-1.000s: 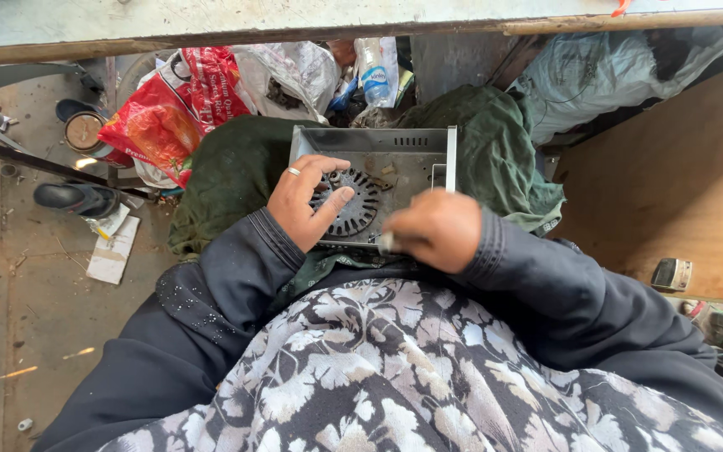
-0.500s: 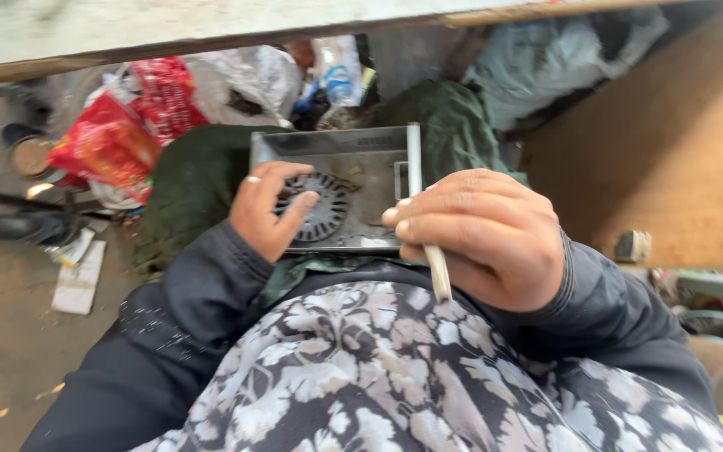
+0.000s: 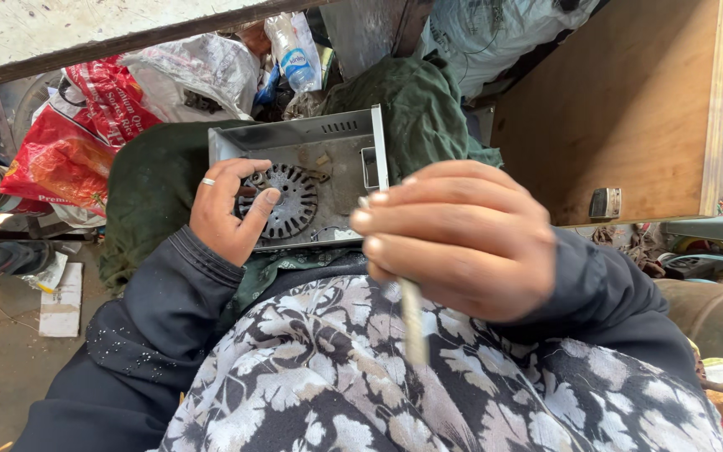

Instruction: The person cleans the interior of a small metal electronics casing using a white cylindrical tool, repeatedly rubbing the fan and inner walls. They also handle a small metal ring and a black plastic component, placing them inside the casing.

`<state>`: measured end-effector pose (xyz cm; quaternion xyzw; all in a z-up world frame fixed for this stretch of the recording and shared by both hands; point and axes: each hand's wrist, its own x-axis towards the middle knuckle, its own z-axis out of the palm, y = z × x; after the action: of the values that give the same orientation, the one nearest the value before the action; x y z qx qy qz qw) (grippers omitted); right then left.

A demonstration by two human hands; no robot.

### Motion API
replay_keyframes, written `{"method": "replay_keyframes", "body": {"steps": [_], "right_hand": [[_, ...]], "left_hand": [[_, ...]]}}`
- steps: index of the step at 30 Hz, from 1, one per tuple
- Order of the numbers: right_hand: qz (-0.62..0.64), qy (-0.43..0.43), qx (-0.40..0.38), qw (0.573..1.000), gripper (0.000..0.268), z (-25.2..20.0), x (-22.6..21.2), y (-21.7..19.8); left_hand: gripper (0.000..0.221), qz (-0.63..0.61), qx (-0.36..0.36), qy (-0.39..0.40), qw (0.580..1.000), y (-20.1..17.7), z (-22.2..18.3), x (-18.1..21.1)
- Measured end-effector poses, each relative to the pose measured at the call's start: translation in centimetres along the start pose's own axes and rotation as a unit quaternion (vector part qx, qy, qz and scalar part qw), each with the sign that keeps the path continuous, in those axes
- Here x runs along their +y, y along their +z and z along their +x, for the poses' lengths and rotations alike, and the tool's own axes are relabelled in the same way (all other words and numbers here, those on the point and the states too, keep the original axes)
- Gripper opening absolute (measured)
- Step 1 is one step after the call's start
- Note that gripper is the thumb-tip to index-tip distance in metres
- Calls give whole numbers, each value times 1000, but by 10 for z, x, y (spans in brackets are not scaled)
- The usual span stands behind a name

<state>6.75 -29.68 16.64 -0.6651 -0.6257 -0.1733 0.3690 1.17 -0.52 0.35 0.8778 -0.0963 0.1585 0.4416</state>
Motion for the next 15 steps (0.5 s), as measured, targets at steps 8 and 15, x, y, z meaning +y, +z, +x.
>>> {"method": "replay_keyframes", "body": {"steps": [8, 15], "right_hand": [[-47, 136, -137, 980, 19, -25, 73, 63], [-76, 279, -116, 950, 19, -47, 87, 61]], "left_hand": [[32, -5, -5, 8, 1000, 2, 6, -1], [33, -28, -21, -6, 999, 6, 7, -2]]}}
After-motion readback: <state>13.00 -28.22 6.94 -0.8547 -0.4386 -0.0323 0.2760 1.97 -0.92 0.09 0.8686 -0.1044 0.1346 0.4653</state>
